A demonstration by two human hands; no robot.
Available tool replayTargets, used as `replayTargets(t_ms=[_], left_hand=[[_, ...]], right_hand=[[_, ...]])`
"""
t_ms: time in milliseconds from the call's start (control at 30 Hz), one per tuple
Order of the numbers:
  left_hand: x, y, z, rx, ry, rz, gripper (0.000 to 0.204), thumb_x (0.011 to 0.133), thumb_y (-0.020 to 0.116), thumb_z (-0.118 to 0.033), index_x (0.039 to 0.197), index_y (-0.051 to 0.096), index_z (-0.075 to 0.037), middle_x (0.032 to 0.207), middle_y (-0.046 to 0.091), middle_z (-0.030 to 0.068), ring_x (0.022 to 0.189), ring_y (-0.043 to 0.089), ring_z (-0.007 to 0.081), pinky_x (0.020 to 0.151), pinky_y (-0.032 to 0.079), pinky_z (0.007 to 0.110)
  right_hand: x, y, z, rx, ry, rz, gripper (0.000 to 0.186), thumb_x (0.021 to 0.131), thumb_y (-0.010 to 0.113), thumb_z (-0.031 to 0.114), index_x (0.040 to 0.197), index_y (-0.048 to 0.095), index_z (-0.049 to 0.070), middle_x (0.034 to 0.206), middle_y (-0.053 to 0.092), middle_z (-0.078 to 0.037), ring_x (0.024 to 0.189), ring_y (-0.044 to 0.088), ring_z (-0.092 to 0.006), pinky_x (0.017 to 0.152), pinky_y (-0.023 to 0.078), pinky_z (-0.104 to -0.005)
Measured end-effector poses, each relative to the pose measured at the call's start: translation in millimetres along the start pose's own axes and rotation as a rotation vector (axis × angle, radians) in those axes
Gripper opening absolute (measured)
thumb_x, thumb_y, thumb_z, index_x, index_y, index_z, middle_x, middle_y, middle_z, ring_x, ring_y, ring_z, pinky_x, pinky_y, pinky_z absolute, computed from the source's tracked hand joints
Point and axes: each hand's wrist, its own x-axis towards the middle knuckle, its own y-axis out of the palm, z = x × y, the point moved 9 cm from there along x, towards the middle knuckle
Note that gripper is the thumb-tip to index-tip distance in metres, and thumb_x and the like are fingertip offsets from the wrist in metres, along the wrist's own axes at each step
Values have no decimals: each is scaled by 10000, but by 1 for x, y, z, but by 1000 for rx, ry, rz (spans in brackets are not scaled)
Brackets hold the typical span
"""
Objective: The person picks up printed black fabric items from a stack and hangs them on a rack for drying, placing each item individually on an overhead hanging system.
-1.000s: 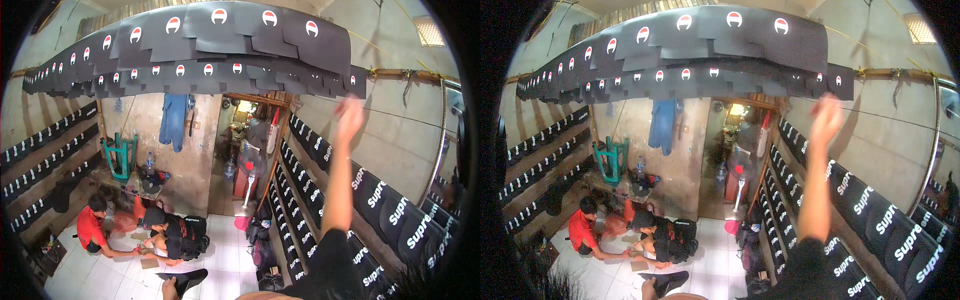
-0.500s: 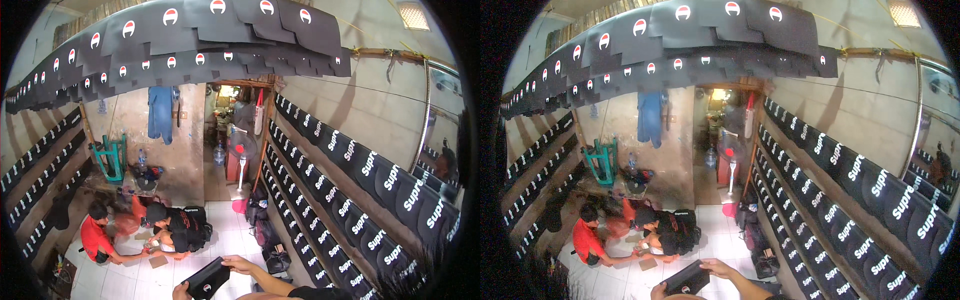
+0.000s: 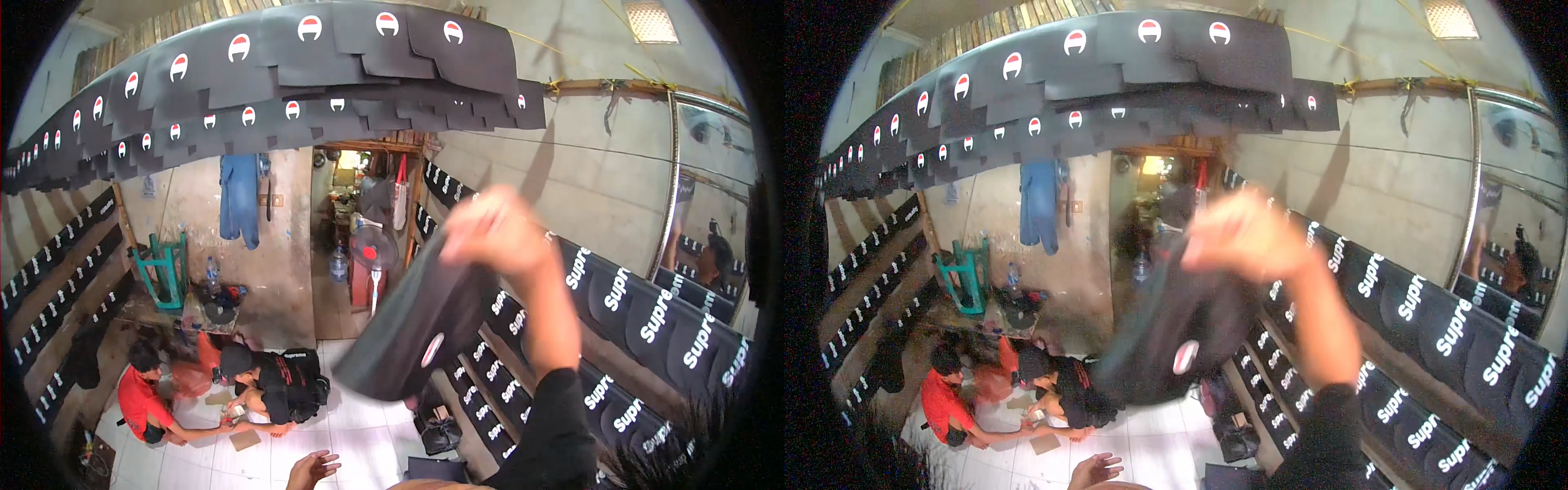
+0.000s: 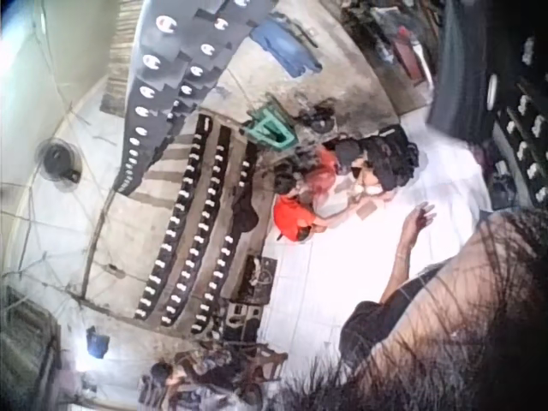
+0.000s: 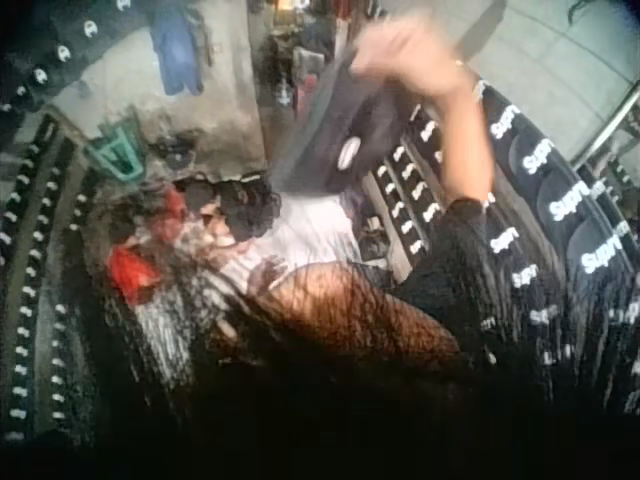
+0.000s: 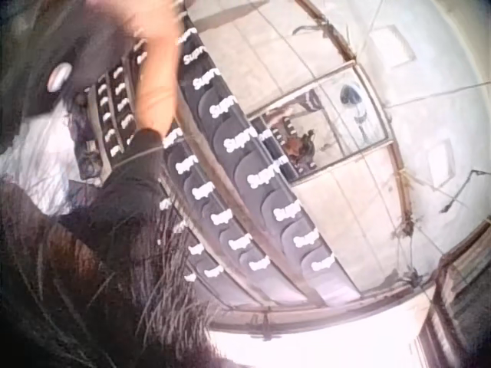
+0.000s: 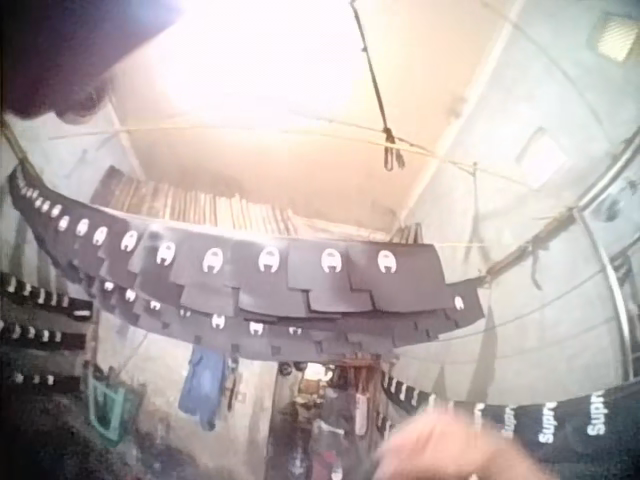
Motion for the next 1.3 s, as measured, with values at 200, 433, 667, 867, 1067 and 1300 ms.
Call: replayTargets(t_ms=[200,433,667,867,1067,1300], left_hand=[[39,18,12,23,49,-144,428,914,434,-326,1238,423,-47,1180,511,133,1039,522,288,891,439,404],[72,31,27,-15,113,-266,399,919,432,-297,1208,446,-21,1132,535,133,987,544,278,856,457,379],[82,33,31,-36,166,-343,373,925,429,-267,1177,468,5,1085,559,132,936,566,268,821,475,354],[49,17,37,-69,231,-468,353,930,427,-242,1151,488,27,1044,580,131,891,585,259,790,490,333],[12,10,49,-148,199,-399,570,890,445,-371,1324,320,-23,1404,258,191,1320,203,310,1068,204,457],[-84,-46,56,-24,287,-821,318,888,427,-165,1107,521,46,1050,610,150,875,627,229,725,500,292]], right_hand=[[78,-272,27,413,-330,-579,279,885,548,220,1053,538,-3,893,609,-29,837,569,-103,742,491,-224],[103,-371,-88,290,73,-556,274,869,563,228,998,577,-14,921,631,-92,792,594,-150,707,500,-294],[110,-404,-161,496,83,-654,259,850,596,200,957,596,-36,830,631,-112,673,596,-164,601,498,-280],[106,-396,-135,165,118,-803,458,800,644,356,977,616,-65,912,635,-157,792,608,-216,704,486,-326],[76,-411,-112,-650,237,-1076,564,794,561,529,1029,642,23,948,644,-146,931,573,-222,814,437,-328],[-24,-42,-109,-278,-439,-1022,468,792,544,461,980,609,37,894,620,-126,864,561,-225,771,443,-346]])
